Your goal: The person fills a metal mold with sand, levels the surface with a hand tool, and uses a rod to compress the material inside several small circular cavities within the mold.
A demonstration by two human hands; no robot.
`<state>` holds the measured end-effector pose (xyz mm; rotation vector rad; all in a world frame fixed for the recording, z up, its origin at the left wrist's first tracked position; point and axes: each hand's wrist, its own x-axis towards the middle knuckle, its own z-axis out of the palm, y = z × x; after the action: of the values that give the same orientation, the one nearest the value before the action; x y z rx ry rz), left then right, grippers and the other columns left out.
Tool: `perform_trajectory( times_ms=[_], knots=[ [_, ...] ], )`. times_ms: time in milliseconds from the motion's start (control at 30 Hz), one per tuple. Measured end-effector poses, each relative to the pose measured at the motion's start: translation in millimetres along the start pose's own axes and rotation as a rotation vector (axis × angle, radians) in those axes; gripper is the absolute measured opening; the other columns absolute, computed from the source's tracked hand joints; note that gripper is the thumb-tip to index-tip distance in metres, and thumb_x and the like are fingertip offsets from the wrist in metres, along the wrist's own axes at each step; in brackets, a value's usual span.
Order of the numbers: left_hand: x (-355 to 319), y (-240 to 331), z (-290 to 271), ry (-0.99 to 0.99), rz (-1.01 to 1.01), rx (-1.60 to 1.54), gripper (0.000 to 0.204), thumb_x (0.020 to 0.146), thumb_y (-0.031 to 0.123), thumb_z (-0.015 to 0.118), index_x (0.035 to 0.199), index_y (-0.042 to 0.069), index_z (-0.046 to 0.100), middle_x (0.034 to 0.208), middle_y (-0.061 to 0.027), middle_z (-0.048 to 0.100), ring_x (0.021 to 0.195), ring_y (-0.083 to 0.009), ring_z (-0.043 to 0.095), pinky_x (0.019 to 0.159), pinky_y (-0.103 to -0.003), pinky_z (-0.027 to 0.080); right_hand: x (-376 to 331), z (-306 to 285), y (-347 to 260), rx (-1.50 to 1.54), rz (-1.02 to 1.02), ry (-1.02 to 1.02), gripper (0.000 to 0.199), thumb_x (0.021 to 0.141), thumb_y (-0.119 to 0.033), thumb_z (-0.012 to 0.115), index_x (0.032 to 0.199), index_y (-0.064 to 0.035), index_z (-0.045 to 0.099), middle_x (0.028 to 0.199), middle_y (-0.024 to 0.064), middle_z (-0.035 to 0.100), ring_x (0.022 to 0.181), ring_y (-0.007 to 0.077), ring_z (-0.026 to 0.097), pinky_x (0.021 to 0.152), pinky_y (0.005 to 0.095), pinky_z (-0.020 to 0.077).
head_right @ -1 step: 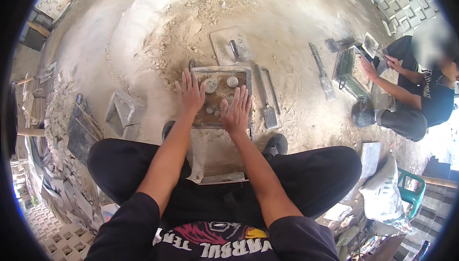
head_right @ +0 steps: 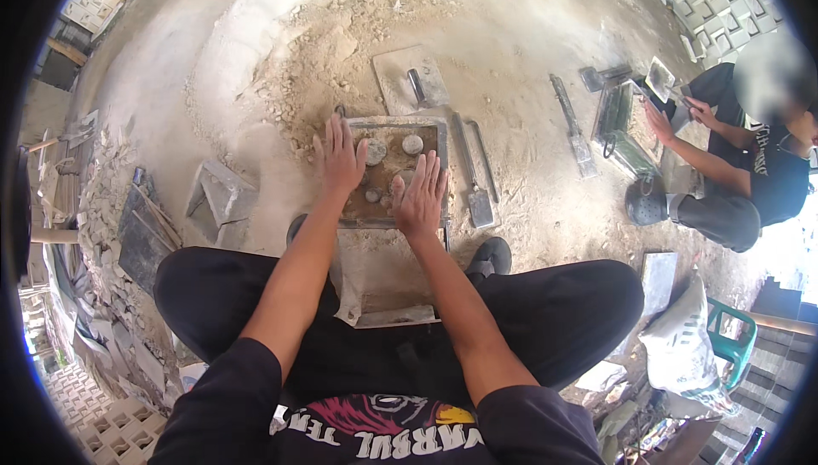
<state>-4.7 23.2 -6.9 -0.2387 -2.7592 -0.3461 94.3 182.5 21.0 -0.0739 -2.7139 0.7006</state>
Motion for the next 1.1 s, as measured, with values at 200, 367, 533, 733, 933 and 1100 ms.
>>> perform_trajectory(
  times_ms=[200,367,533,733,933,1100],
  knots=[
    [33,38,17,-0.158,0.063,-0.050,0.068,0.099,0.044,0.037,0.146,-0.004,0.026,0.154,-0.0217,0.026,0.145,-0.0326,0.019,0.117,-0.053,0.011,-3,-1,2,0.085,0.020,0.020,0.064,0.100,-0.037,0.037,0.144,0.0080,0.023,0.152,0.0283,0.024,0.143,0.0408,0.021,0.117,0.0504,0.0150],
    [44,81,22,-0.348,0.491,-0.261,0.061,0.101,0.039,0.033,0.151,0.006,0.022,0.157,-0.0125,0.023,0.147,-0.0259,0.015,0.120,-0.047,0.008,2,-5,-1,0.324,0.121,0.120,0.061,0.101,-0.034,0.034,0.143,0.0095,0.022,0.152,0.0290,0.023,0.143,0.0413,0.021,0.117,0.0467,0.0164],
    [30,101,8,-0.533,0.690,-0.253,0.057,0.100,0.032,0.037,0.151,0.010,0.023,0.158,-0.0067,0.022,0.146,-0.0222,0.019,0.120,-0.041,0.014,13,-13,17,0.557,0.364,0.361,0.063,0.104,-0.038,0.027,0.144,0.0107,0.021,0.153,0.0307,0.016,0.145,0.0383,0.015,0.118,0.0416,0.0137],
    [3,56,1,0.018,0.176,-0.518,0.020,0.095,0.017,0.053,0.109,0.004,0.060,0.127,-0.0158,0.057,0.125,-0.0315,0.048,0.114,-0.047,0.027,36,-27,110,0.454,0.609,-0.005,0.033,0.096,-0.026,0.055,0.110,0.0031,0.062,0.104,0.0199,0.066,0.095,0.0275,0.064,0.082,0.0364,0.0482],
    [1,128,-19,0.023,0.223,-0.479,0.016,0.097,0.021,0.049,0.103,0.008,0.056,0.102,-0.0127,0.059,0.114,-0.0301,0.054,0.114,-0.055,0.022,37,4,180,0.156,0.287,-0.017,0.044,0.087,-0.023,0.066,0.122,0.0021,0.054,0.115,0.0258,0.061,0.103,0.0396,0.060,0.089,0.0429,0.0485],
    [-14,128,-25,-0.128,0.217,-0.434,0.015,0.097,0.021,0.049,0.096,0.006,0.051,0.097,-0.0108,0.060,0.109,-0.0302,0.054,0.114,-0.058,0.019,27,22,158,-0.040,0.343,-0.225,0.051,0.084,-0.013,0.058,0.130,0.0016,0.040,0.122,0.0263,0.052,0.116,0.0405,0.053,0.095,0.0482,0.0437]
  ],
)
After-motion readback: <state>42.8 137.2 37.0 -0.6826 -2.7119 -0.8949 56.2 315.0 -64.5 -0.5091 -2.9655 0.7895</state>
